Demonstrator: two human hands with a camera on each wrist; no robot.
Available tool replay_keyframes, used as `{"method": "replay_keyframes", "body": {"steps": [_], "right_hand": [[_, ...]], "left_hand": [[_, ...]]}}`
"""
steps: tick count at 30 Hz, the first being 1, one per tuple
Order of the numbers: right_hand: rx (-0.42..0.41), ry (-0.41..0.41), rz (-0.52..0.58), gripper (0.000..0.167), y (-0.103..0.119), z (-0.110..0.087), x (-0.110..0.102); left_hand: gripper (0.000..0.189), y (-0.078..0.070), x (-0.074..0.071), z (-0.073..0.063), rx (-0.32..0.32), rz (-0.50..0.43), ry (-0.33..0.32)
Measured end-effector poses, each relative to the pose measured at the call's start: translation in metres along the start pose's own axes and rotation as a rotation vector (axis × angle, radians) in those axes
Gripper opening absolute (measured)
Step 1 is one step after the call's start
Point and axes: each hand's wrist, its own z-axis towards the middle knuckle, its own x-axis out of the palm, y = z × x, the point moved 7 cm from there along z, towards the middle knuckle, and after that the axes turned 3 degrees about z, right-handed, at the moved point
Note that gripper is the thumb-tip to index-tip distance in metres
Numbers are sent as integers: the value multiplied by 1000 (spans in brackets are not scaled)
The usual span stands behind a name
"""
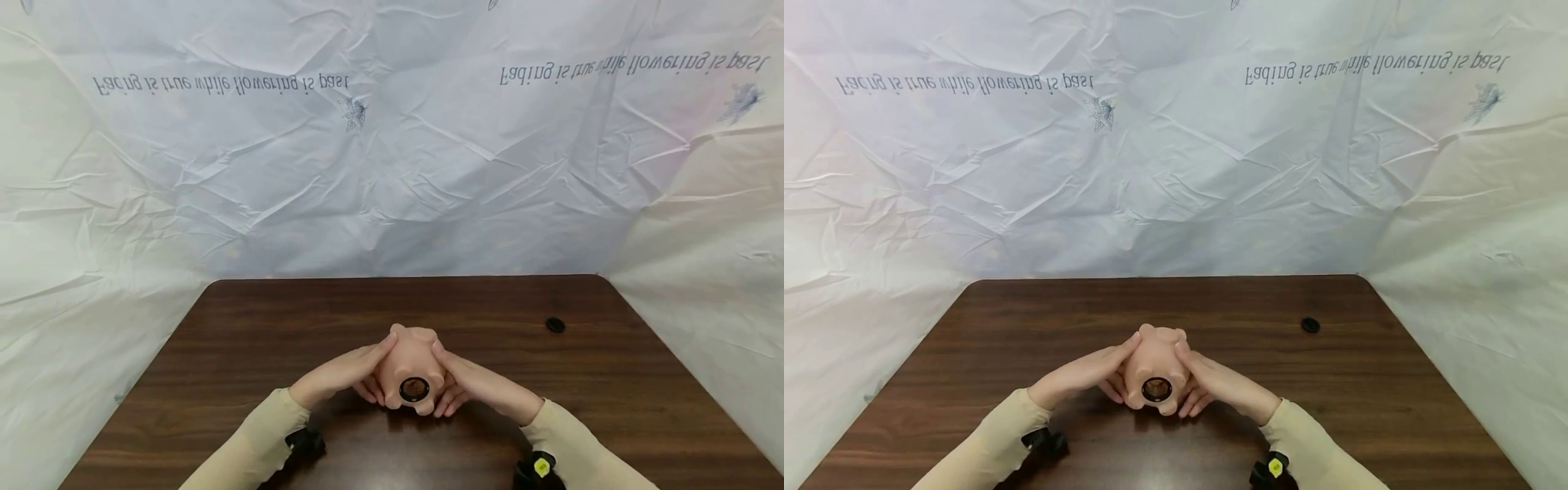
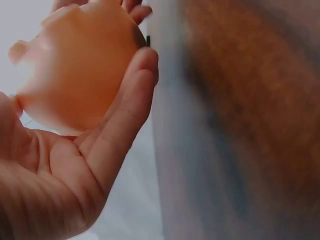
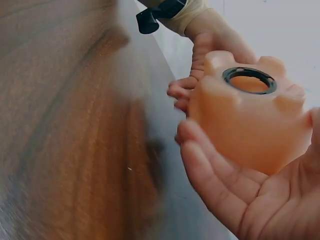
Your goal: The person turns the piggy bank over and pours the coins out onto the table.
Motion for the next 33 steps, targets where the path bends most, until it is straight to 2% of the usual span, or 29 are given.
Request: {"method": "replay_keyframes", "body": {"steps": [3,5,6,9,12,14,16,20,23,27,33], "right_hand": [[-76,-51,-48,65,9,-5,-7],[-183,-82,-115,77,20,-9,-11],[-248,-98,-162,87,26,-12,-12],[-471,-164,-375,106,44,-22,-13],[-646,-239,-544,109,58,-30,-11],[-739,-253,-575,106,63,-34,-9],[-827,-247,-573,107,65,-36,-7],[-1008,-212,-566,102,66,-40,-4],[-1068,-204,-579,93,65,-40,-3],[-998,-205,-553,91,64,-36,-5],[-897,-236,-553,104,58,-28,-8]], "left_hand": [[59,-11,-7,-4,90,-28,-29],[63,-23,-11,-10,187,-8,-56],[71,-31,-12,-13,248,5,-62],[100,-54,-12,-26,464,147,-95],[114,-72,-7,-36,680,279,-123],[114,-79,-3,-41,782,370,-150],[113,-82,0,-46,853,444,-174],[104,-86,3,-53,924,577,-227],[99,-88,4,-55,945,611,-236],[103,-84,3,-47,908,580,-224],[104,-68,1,-32,842,490,-209]]}}
